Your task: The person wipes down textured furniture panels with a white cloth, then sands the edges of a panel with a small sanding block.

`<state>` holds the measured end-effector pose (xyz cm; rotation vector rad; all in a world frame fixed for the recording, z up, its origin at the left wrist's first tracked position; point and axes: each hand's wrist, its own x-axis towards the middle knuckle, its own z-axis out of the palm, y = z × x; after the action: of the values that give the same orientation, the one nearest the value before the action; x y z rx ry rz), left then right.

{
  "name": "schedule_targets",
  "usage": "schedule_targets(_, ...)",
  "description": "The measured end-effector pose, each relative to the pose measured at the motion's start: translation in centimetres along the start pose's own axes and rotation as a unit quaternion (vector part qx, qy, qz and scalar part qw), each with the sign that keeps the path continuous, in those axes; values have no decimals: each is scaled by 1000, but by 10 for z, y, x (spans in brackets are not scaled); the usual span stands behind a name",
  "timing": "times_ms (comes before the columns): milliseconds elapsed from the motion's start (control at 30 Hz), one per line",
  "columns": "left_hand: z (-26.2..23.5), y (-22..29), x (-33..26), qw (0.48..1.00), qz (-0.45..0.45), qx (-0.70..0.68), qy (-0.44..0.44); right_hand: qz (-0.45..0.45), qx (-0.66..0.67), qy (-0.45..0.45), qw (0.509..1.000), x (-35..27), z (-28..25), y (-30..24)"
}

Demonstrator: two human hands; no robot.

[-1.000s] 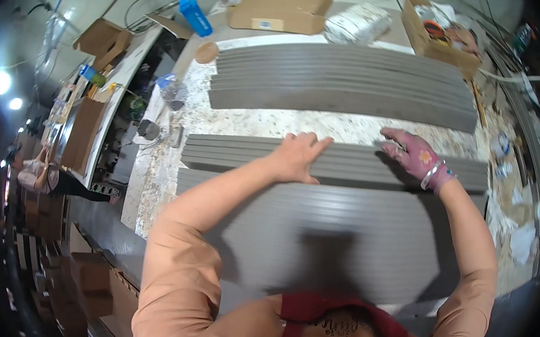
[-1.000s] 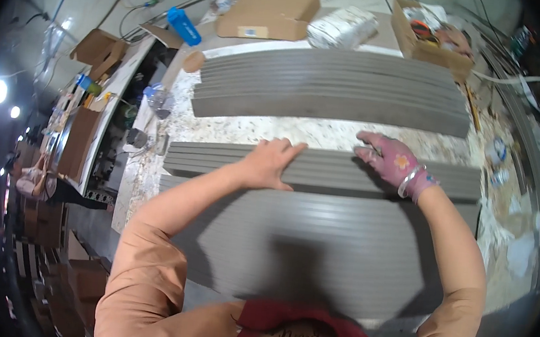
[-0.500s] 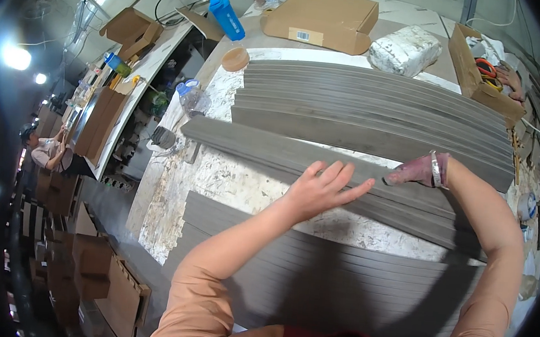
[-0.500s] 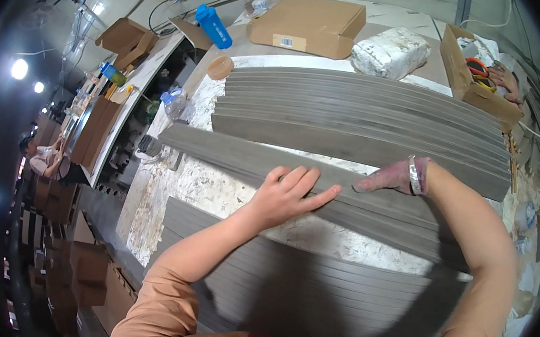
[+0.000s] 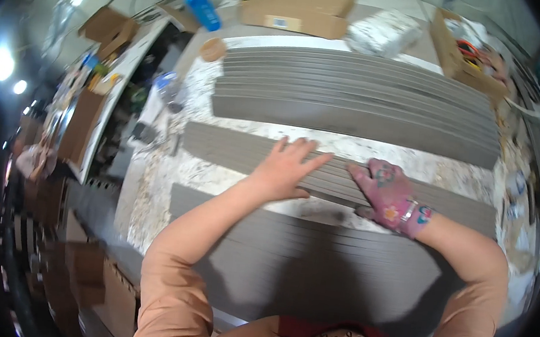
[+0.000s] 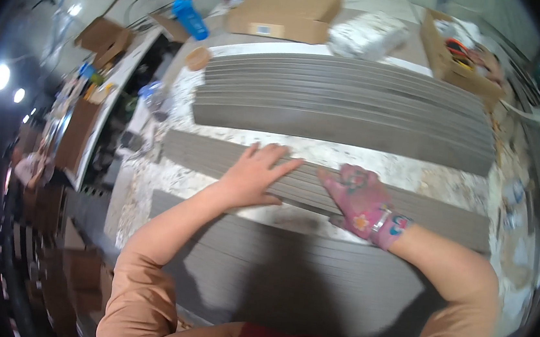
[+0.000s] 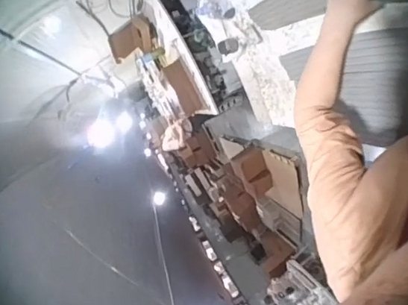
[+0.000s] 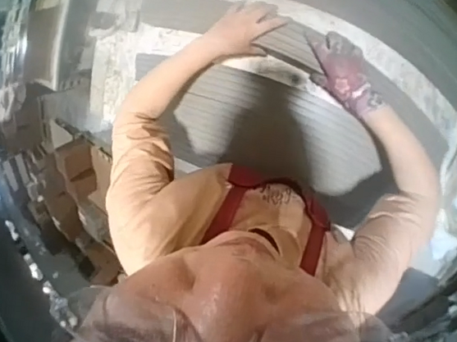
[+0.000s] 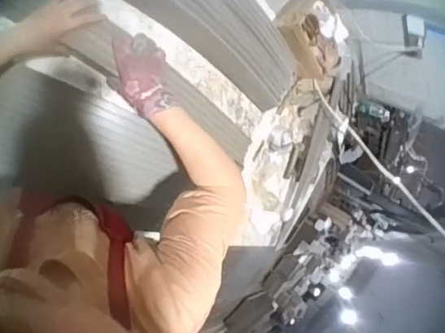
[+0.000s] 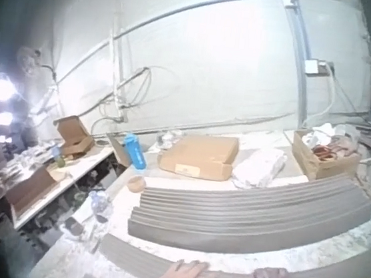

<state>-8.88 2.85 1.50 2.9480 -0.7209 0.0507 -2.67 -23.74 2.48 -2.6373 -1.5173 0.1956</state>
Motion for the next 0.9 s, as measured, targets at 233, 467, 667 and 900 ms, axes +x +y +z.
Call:
schedule_targets(233,13,-7,32,999,-38,-24,30,3,17,24,1000,4,6,42)
schedule_targets(467,14,-26,84,999,-48,3,11,85,-67,150,983,-1,35,90)
schedule_targets(667,18,-35,100,998,-62,8,18,137,-76,111,981,6,18,94)
schedule_targets(900,-7,51,-9,971,-36,-238,6,223,-40,236,945,-156,-16,52)
